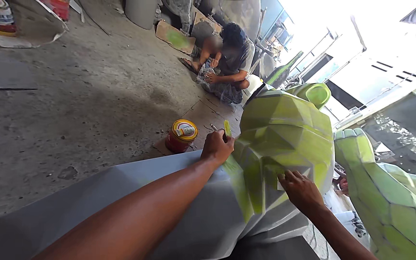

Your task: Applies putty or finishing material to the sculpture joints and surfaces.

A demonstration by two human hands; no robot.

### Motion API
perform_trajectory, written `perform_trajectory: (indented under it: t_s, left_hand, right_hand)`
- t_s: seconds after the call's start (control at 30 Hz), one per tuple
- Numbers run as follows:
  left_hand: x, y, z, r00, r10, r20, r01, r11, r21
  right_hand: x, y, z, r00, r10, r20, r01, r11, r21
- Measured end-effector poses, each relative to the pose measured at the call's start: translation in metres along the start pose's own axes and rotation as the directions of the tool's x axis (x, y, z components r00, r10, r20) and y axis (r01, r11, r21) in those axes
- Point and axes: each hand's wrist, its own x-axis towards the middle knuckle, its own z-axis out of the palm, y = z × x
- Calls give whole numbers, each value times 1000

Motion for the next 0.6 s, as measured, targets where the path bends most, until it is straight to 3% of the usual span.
perform_trajectory:
  t_s: [0.13, 0.23, 0.4, 0.6]
  left_hand:
    - [-1, 1, 1, 1000, -6, 5, 6, 1000, -7]
    - [0, -1, 2, 1000, -8, 14, 8, 1000, -1]
    - [1, -1, 2, 1000, -11, 8, 11, 1000, -3]
    - [1, 0, 1, 1000, -22, 12, 22, 1000, 1]
  right_hand:
    - [-4, 0, -26, 984, -107, 140, 90, 988, 123]
    - [14, 6, -23, 996, -89, -10, 88, 963, 253]
    - [62, 6, 1, 964, -38, -264, 92, 976, 195]
    - [76, -3, 10, 972, -39, -231, 71, 988, 135]
